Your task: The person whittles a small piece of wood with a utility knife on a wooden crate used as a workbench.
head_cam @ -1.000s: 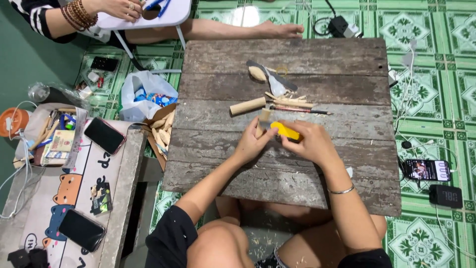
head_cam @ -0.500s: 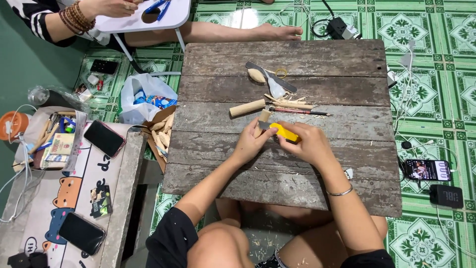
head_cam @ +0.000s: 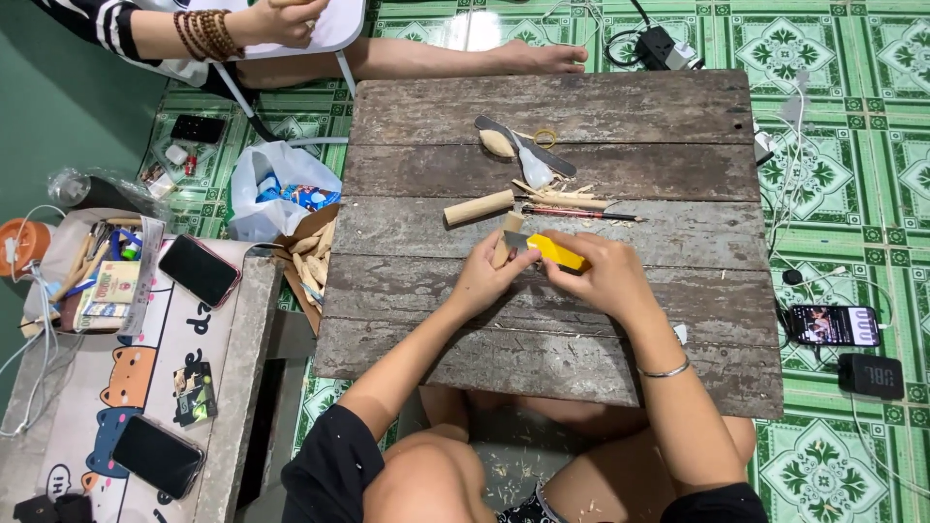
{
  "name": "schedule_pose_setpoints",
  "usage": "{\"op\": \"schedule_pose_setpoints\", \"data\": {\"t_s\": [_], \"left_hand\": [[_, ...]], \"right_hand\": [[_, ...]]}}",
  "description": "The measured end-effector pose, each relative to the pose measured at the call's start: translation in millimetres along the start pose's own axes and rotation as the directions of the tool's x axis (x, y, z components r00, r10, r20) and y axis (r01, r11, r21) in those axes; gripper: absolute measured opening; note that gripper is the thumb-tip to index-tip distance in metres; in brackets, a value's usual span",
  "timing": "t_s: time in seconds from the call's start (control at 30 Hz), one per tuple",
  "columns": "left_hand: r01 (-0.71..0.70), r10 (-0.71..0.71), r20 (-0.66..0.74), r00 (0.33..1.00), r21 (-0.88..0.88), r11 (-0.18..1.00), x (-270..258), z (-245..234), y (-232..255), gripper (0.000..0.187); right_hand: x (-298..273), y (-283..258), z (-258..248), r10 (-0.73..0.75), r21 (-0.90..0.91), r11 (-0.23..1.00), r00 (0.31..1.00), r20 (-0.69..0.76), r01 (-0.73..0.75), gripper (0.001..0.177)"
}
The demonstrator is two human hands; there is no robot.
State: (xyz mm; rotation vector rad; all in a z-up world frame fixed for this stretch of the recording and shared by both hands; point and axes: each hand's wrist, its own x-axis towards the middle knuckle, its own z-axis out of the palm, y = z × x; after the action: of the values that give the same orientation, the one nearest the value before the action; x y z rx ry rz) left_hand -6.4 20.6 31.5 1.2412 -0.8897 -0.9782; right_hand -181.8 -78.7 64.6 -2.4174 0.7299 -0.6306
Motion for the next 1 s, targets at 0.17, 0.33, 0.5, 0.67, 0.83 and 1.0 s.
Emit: {"op": "schedule_pose_setpoints", "data": {"t_s": [0.17,0.33,0.5,0.67,0.83,1.0], "left_hand": [[0.023,-0.022,-0.023,0.999,0.048,0.999,3.5,2.5,11.6,0.036],[0.037,-0.036,-0.048,0.998,0.007,0.999,4.9,3.9,10.9,0.037],[0.058,-0.056,-0.035,0.998,0.087,0.994,4.8,-3.7,-5.4,0.034],[0.081,-0.082,0.006,0.997,0.099,0.992,1.7,-1.1,12.7,0.033],[0.119,-0.118,-0.021,0.993,0.076,0.990,3.7,-4.2,-7.1,0.033],[0.138,-0.134,-0.076,0.988,0.043,0.990,8.2,-5.6,-26.8,0.038]], "right_hand": [[0.8,5.4,5.1,0.026,0.031,0.999,1.000,-0.005,-0.026,0.036],[-1.4,5.7,10.4,0.018,0.059,0.998,0.999,-0.028,-0.016,0.036],[0.7,-2.1,-1.5,0.026,0.017,1.000,1.000,0.016,-0.027,0.035],[1.9,-0.6,-2.0,0.002,-0.005,1.000,1.000,0.021,-0.002,0.036],[0.0,3.2,4.4,-0.003,0.008,1.000,1.000,0.007,0.003,0.035],[-2.0,16.8,18.2,-0.017,0.086,0.996,0.998,-0.052,0.022,0.036]]}}
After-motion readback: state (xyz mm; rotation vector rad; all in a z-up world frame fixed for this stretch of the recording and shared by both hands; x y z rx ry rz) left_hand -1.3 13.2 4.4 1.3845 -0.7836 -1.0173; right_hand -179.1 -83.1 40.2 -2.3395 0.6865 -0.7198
